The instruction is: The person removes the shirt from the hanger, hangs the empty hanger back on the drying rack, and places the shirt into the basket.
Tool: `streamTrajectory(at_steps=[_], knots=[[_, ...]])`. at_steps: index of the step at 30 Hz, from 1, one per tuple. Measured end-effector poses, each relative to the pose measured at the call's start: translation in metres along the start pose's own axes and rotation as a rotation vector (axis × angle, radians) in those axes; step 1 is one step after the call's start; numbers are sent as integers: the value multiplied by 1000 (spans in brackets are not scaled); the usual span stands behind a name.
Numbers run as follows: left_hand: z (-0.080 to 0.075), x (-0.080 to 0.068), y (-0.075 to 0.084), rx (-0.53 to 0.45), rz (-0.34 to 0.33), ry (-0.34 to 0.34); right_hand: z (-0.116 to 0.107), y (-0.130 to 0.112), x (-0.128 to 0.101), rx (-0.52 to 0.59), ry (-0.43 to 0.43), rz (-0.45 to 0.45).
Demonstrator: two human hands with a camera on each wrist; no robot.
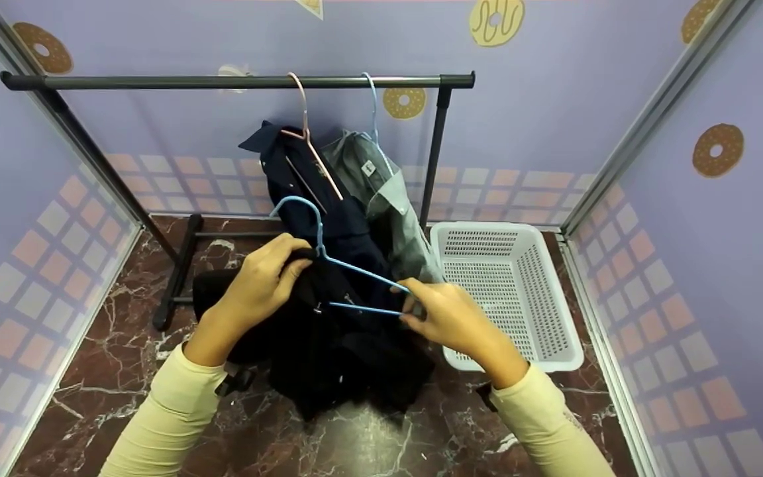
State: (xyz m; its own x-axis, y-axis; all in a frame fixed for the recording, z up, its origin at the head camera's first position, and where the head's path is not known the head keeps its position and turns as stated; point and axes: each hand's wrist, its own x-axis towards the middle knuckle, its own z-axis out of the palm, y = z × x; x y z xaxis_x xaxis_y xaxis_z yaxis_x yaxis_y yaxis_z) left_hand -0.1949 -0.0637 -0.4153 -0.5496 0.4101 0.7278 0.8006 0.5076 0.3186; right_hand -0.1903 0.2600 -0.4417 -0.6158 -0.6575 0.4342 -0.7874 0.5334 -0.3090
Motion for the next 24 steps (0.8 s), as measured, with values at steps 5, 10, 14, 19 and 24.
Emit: streamTrajectory(at_steps=[5, 10, 14, 19, 24], knots=[[0, 2, 0, -13, 11, 1, -2, 3, -3, -9, 69, -43], [0, 2, -1, 2, -1, -8, -5, 6, -6, -16, 97, -55], [-1, -3, -5, 19, -15, -17, -8, 8, -10, -19, 97, -54], [-1, -12, -12, 34, -43, 3, -14, 11, -16, -37, 109, -50], [2, -22, -18, 34, -78, 12, -20, 12, -23, -29, 108, -33]])
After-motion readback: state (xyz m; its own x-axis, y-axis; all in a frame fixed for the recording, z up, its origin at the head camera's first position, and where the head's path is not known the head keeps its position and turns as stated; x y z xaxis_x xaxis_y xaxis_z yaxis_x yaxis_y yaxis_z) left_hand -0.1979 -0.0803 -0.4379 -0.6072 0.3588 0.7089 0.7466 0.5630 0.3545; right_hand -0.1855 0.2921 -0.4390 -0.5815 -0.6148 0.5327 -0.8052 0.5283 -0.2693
